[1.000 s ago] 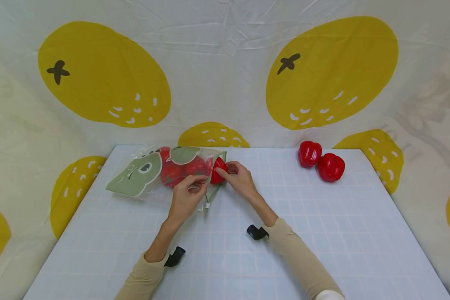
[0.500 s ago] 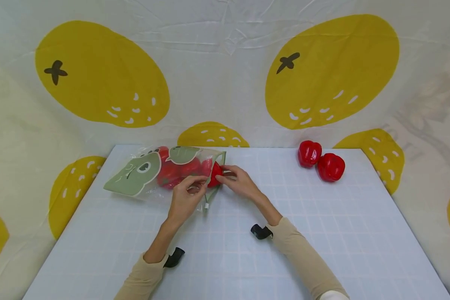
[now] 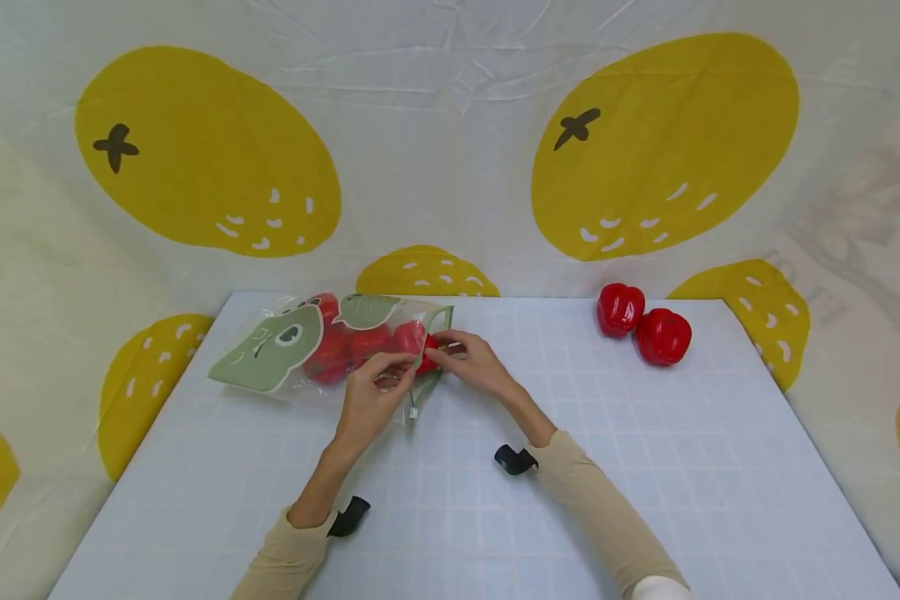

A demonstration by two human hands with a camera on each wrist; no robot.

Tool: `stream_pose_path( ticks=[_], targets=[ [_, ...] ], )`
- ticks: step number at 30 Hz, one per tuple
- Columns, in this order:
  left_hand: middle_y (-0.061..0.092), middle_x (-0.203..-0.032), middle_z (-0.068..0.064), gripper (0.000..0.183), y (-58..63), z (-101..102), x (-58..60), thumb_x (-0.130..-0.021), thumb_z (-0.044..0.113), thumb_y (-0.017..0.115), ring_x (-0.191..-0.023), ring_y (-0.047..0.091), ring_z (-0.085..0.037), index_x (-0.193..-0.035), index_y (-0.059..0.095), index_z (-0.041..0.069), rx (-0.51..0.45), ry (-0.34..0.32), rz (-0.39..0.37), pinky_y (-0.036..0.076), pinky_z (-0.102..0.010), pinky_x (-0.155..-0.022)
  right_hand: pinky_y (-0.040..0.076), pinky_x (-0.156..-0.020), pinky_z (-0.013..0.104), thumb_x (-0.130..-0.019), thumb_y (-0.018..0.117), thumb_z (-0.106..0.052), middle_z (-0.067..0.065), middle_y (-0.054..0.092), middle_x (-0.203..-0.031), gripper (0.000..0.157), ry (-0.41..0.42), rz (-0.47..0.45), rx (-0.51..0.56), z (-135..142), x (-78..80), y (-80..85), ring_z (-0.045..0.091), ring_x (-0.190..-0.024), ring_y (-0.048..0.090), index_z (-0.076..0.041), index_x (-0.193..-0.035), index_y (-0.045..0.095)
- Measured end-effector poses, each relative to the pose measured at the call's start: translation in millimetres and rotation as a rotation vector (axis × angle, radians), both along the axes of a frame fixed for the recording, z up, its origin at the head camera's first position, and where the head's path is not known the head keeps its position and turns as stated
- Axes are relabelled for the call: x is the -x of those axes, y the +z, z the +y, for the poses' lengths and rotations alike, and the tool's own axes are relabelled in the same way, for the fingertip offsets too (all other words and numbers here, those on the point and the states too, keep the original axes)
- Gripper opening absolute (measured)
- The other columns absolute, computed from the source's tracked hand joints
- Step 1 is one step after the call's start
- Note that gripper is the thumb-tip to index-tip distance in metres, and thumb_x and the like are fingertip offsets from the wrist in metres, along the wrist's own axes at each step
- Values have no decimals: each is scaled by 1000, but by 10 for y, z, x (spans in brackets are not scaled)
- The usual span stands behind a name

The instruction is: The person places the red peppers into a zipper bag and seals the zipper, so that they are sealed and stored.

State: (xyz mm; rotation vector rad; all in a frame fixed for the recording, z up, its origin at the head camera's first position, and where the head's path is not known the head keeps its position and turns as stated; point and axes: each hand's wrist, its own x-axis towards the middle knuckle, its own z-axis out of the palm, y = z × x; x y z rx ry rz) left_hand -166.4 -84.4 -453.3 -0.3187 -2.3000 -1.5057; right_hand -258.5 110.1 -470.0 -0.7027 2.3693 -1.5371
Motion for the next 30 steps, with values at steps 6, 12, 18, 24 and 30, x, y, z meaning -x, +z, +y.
stream_pose_path(
  ticks=[6, 12, 18, 24, 30],
  targets=[
    [71, -97, -8, 21, 1, -2, 5, -90, -3, 76, -83, 67, -19, -110, 76, 2, -9, 3, -17, 61, -26, -77, 52, -103, 49, -102, 64, -16, 23, 62, -136, 42, 15, -8, 11, -55, -2, 29, 40, -120, 61, 6, -137, 59],
    [71, -96, -8, 21, 0, -3, 14, -90, -3, 76, -81, 67, -19, -110, 76, 2, -16, -3, 3, 61, -28, -74, 51, -105, 46, -102, 64, -17, 20, 65, -132, 39, 10, -24, 13, -101, 39, -31, 35, -119, 62, 4, -135, 61],
    [72, -95, -8, 21, 5, 0, 13, -89, -4, 76, -80, 68, -20, -109, 76, 1, -30, -14, 26, 61, -29, -73, 55, -99, 40, -102, 62, -15, 20, 67, -127, 36, -11, -21, 12, -153, 47, -46, 34, -113, 65, 6, -131, 62],
    [71, -96, -9, 20, 2, -8, 12, -89, -5, 74, -81, 68, -21, -109, 76, 0, -43, -32, 30, 61, -29, -73, 56, -98, 41, -102, 64, -19, 19, 68, -122, 33, -58, 5, 24, -227, 58, -45, 32, -110, 67, 4, -125, 65],
    [71, -96, -8, 20, 2, -16, 10, -90, -3, 74, -82, 68, -19, -110, 75, 1, -29, -27, 6, 60, -26, -74, 57, -95, 40, -103, 64, -24, 19, 68, -124, 36, -72, -40, 40, -302, 56, -55, 31, -109, 68, 2, -128, 65]
  ],
)
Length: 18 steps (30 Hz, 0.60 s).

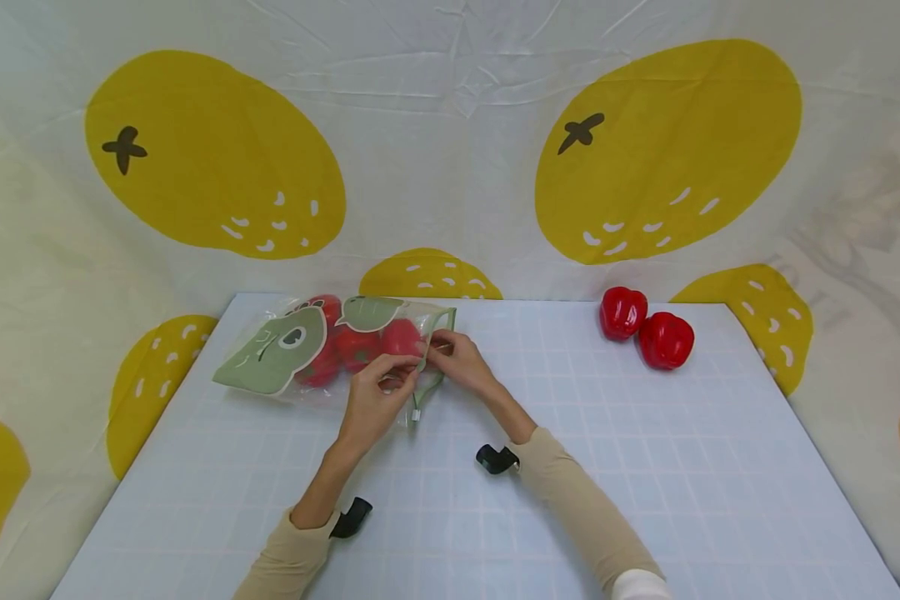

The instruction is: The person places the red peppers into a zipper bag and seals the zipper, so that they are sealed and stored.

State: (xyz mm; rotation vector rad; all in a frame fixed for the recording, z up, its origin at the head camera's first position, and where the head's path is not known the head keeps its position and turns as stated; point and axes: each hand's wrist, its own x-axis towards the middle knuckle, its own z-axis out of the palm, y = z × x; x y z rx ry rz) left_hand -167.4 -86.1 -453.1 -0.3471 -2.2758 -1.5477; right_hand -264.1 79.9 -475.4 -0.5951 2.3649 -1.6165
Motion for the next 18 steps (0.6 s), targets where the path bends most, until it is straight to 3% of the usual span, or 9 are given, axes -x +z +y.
stream_pose_path(
  ticks=[5, 11, 18],
  targets=[
    [71, -95, -9, 20, 6, 6, 3, -90, -3, 74, -81, 68, -21, -109, 76, 0, 3, 0, 7, 60, -27, -73, 57, -96, 38, -102, 64, -17, 19, 68, -129, 38, -5, -48, 35, -46, -5, -20, 32, -110, 69, 3, -135, 62],
    [70, -93, -10, 19, -1, 12, 2, -89, -4, 74, -80, 68, -22, -107, 76, -1, 4, 0, 20, 61, -30, -71, 56, -93, 33, -102, 65, -27, 14, 72, -121, 37, -48, -86, 62, -113, 4, -21, 25, -105, 68, 0, -127, 67],
    [70, -90, -12, 17, -29, 29, 1, -89, -5, 72, -79, 68, -23, -105, 75, -3, 13, -10, 34, 60, -28, -69, 54, -96, 35, -102, 65, -29, 14, 72, -117, 37, -109, -84, 97, -188, 32, -41, 22, -105, 64, 1, -124, 68]
  ],
)
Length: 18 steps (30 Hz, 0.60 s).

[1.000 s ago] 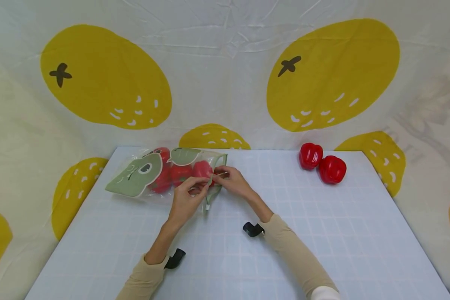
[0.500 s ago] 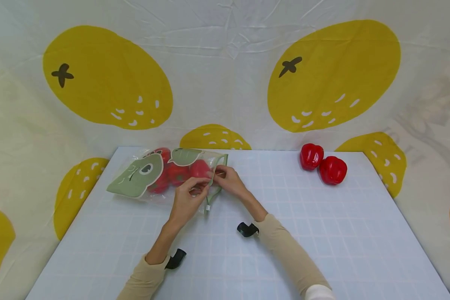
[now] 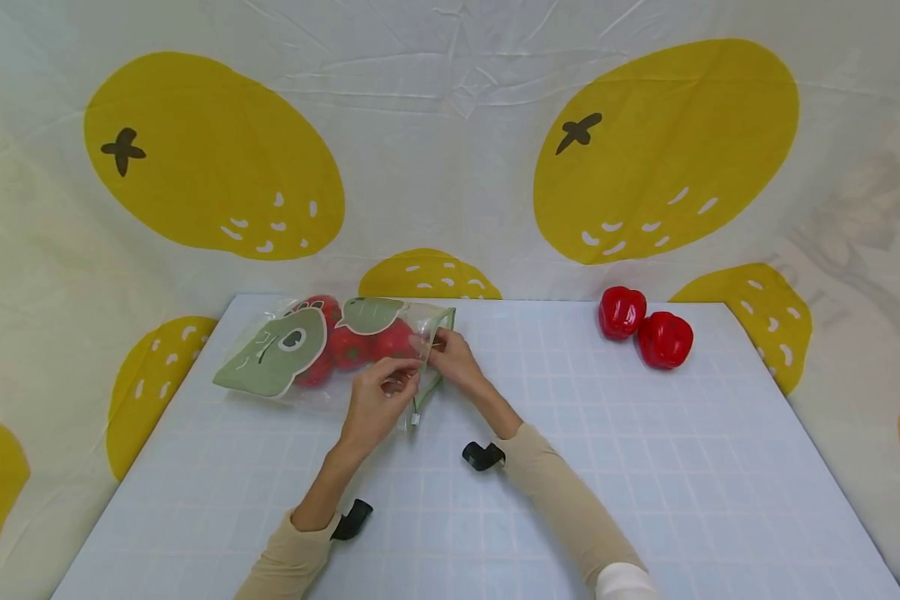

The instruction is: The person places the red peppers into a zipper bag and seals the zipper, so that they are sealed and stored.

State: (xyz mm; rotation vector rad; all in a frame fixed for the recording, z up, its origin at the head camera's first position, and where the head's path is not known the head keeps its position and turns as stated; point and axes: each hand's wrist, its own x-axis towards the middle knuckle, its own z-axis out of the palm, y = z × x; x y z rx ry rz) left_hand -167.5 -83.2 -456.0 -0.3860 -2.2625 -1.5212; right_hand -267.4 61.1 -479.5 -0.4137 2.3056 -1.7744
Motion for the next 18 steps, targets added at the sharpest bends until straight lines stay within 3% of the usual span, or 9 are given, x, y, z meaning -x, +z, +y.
stream_pose_path(
  ticks=[6, 13, 18],
  targets=[
    [69, -90, -13, 17, 8, 11, -7, -89, -7, 71, -78, 68, -24, -105, 75, -6, -5, -11, -19, 60, -28, -69, 52, -102, 38, -101, 66, -24, 17, 71, -121, 38, -15, -5, 77, -70, 10, -21, 24, -109, 64, 3, -129, 65],
    [70, -92, -13, 18, 7, 15, -9, -89, -6, 72, -79, 68, -24, -107, 74, -6, 7, -5, -22, 61, -31, -70, 52, -101, 39, -102, 66, -23, 18, 72, -119, 37, -9, 6, 86, -86, 16, -29, 26, -108, 65, 4, -126, 66],
    [70, -91, -12, 17, 18, 19, -8, -89, -6, 72, -79, 68, -23, -106, 75, -5, 12, 7, -26, 61, -31, -70, 51, -93, 30, -101, 65, -20, 20, 71, -118, 35, 11, 8, 48, -12, 20, -7, 22, -105, 62, 7, -124, 66]
  ],
)
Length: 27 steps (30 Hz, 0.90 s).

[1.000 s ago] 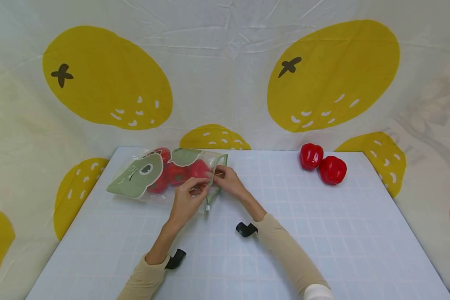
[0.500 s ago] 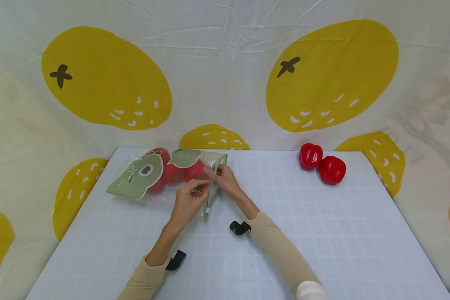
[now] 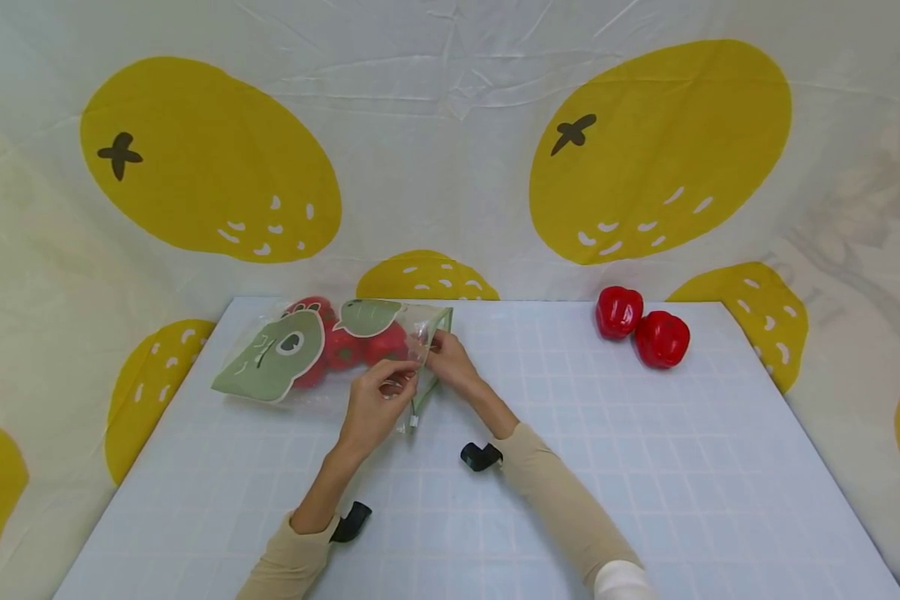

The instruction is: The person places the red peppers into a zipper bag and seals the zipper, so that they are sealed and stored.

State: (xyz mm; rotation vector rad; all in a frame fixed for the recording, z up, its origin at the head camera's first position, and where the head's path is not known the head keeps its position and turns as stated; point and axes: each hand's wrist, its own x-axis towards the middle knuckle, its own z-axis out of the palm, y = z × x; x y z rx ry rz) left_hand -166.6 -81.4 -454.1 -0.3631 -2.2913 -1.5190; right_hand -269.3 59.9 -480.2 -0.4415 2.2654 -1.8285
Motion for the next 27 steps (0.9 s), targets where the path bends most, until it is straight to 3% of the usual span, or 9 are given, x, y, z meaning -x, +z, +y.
stream_pose_path(
  ticks=[7, 10, 13, 20, 27],
  targets=[
    [70, -92, -12, 17, -5, 1, 6, -89, -5, 73, -79, 69, -23, -106, 75, -5, 4, 2, -10, 61, -30, -69, 53, -88, 31, -101, 62, -18, 22, 67, -125, 36, 30, 5, -89, 180, -42, 51, 31, -111, 65, 5, -129, 63],
    [70, -91, -12, 17, -13, 3, 13, -89, -5, 73, -79, 69, -23, -105, 75, -4, 6, 6, -6, 61, -30, -68, 54, -85, 28, -100, 62, -14, 21, 68, -121, 32, 37, 35, -101, 267, -39, 64, 29, -107, 66, 5, -127, 64],
    [70, -91, -11, 16, -9, 6, 16, -89, -5, 74, -79, 69, -23, -105, 75, -4, 3, 5, -9, 61, -29, -68, 55, -88, 32, -101, 60, -11, 22, 67, -121, 32, 35, 61, -115, 356, -42, 94, 34, -110, 66, 7, -127, 63],
    [70, -92, -10, 16, -9, 10, 13, -90, -3, 74, -79, 69, -22, -105, 76, -1, 0, 8, -20, 61, -28, -69, 54, -97, 43, -102, 66, -21, 16, 69, -123, 34, -4, 69, -152, 546, -41, 165, 32, -112, 66, 1, -128, 66],
    [71, -93, -10, 17, -22, 13, 1, -89, -3, 74, -80, 68, -21, -106, 76, 0, -6, 15, -31, 61, -30, -71, 53, -100, 45, -101, 67, -24, 16, 70, -124, 38, -54, 102, -188, 735, -12, 192, 33, -113, 66, 3, -129, 65]
  ],
)
